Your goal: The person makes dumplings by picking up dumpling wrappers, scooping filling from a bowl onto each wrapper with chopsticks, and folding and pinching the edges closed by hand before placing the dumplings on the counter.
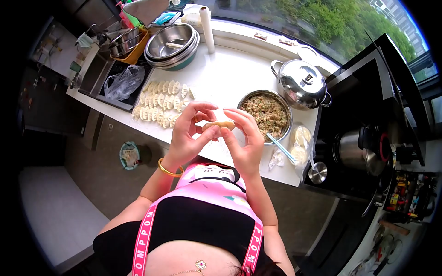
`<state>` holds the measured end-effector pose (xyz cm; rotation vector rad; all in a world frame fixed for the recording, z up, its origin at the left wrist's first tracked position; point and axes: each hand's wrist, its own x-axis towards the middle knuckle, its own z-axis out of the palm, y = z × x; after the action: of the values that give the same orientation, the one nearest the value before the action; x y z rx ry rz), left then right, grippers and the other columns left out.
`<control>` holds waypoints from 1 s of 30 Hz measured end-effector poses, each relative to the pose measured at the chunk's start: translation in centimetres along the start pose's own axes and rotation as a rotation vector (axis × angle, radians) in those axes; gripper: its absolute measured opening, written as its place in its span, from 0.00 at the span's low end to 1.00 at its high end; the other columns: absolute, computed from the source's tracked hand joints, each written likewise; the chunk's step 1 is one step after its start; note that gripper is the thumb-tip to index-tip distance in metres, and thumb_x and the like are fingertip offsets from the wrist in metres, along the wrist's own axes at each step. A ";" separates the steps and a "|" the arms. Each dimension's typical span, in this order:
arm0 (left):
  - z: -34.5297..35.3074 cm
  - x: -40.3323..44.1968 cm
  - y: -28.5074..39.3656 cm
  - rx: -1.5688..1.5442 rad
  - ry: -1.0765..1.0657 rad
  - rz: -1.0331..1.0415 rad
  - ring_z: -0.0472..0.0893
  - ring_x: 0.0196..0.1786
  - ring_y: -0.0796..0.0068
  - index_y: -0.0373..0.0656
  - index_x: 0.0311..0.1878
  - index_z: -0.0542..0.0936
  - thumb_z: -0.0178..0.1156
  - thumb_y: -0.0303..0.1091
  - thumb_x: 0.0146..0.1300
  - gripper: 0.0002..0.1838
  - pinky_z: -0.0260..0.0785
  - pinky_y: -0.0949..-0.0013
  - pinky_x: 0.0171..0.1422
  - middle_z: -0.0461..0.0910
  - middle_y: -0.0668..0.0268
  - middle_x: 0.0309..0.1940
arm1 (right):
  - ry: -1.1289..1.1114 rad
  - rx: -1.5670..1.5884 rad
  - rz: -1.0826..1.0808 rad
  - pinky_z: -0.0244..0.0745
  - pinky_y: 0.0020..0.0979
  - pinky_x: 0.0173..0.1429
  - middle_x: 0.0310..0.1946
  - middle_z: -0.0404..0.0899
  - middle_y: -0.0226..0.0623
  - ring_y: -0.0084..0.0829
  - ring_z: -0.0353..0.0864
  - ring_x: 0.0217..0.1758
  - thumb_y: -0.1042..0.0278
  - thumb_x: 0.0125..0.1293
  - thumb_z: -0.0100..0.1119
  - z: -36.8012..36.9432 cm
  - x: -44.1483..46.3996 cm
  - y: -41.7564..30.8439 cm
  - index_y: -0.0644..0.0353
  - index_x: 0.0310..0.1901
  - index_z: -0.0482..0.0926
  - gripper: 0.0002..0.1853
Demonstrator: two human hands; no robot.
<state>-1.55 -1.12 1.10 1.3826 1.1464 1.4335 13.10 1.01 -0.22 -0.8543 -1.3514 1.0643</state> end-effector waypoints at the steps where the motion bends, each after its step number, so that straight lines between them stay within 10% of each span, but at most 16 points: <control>1: 0.0 0.0 0.1 -0.017 -0.019 -0.004 0.81 0.41 0.78 0.39 0.53 0.73 0.63 0.21 0.58 0.20 0.81 0.76 0.37 0.75 0.64 0.38 | -0.042 0.040 0.020 0.73 0.30 0.56 0.44 0.82 0.39 0.32 0.81 0.49 0.75 0.62 0.64 -0.2 0.0 0.4 0.64 0.44 0.82 0.09; 16: -0.8 -0.8 -0.6 -0.128 -0.180 -0.203 0.77 0.55 0.76 0.37 0.57 0.70 0.65 0.21 0.60 0.23 0.79 0.71 0.54 0.74 0.62 0.51 | -0.003 0.185 0.084 0.73 0.28 0.53 0.40 0.84 0.42 0.28 0.81 0.46 0.79 0.63 0.63 0.0 -0.5 1.7 0.67 0.38 0.83 0.03; 30: -1.2 -0.5 0.0 0.102 -0.144 -0.050 0.86 0.41 0.64 0.38 0.66 0.63 0.65 0.22 0.57 0.34 0.79 0.67 0.47 0.84 0.54 0.40 | -0.172 0.042 0.169 0.70 0.32 0.61 0.53 0.77 0.41 0.33 0.76 0.57 0.75 0.58 0.68 0.1 0.2 1.4 0.64 0.40 0.85 0.08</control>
<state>-2.70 -1.68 0.97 1.4918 1.1655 1.2346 12.87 1.67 -1.41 -0.8740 -1.4123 1.3178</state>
